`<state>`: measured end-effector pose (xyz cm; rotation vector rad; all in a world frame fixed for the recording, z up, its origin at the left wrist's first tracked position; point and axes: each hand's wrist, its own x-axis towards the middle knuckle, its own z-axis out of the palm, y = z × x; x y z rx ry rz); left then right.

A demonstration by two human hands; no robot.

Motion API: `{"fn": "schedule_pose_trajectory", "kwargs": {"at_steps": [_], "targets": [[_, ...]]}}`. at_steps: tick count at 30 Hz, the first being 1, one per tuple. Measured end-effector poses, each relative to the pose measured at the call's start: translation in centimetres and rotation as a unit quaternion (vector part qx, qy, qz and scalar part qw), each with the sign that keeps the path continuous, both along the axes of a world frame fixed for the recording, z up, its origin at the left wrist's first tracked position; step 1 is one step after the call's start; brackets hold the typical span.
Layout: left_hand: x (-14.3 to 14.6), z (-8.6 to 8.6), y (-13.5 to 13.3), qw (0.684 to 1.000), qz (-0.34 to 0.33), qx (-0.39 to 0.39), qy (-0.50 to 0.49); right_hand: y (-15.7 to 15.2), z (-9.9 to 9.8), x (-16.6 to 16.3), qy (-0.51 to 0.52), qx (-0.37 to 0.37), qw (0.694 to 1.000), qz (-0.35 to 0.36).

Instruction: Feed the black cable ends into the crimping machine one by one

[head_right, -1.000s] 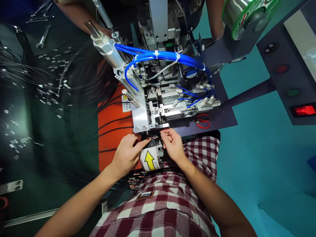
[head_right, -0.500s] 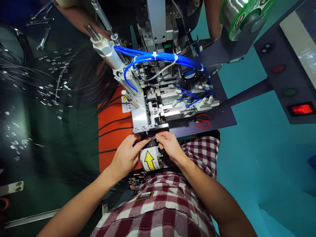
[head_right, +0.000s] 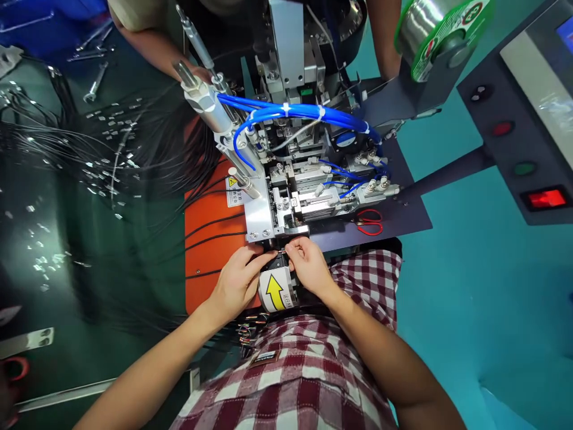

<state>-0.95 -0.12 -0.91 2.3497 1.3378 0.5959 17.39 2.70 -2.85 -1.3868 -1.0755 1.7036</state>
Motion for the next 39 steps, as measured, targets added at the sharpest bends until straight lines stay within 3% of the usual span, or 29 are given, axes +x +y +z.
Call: {"fn": "schedule_pose_trajectory", "kwargs": {"at_steps": [4, 7, 11, 16, 24, 28, 32, 39], "targets": [[0.2, 0.3, -0.2, 0.999, 0.007, -0.006, 0.040, 0.3, -0.2, 0.1, 0.088, -0.067, 0.994, 0.003], [0.4, 0.3, -0.4, 0.998, 0.019, -0.009, 0.051, 0.2, -0.3, 0.2, 0.090, -0.086, 0.992, -0.009], [0.5, 0.1, -0.4, 0.999, 0.024, 0.003, 0.044, -0.1, -0.2, 0.1, 0.077, -0.076, 0.992, -0.060], [0.4, 0.0, -0.5, 0.997, 0.021, 0.022, 0.067, -0.2, 0.2, -0.4, 0.033, -0.018, 0.998, -0.044], [1.6, 0.5, -0.4, 0.991, 0.047, -0.004, 0.126, -0.4, -0.6, -0.9, 0.139, -0.078, 0.985, -0.065], [1.2, 0.7, -0.4, 0.997, 0.048, -0.009, 0.062, -0.5, -0.7, -0.9, 0.144, -0.074, 0.985, -0.058], [-0.8, 0.8, -2.1, 0.997, 0.075, -0.005, 0.008, -0.4, -0.8, -0.7, 0.113, -0.046, 0.992, -0.042], [-1.6, 0.3, -5.5, 0.967, 0.175, 0.016, 0.182, -0.3, -1.4, -0.7, 0.092, -0.015, 0.995, -0.045]]}}
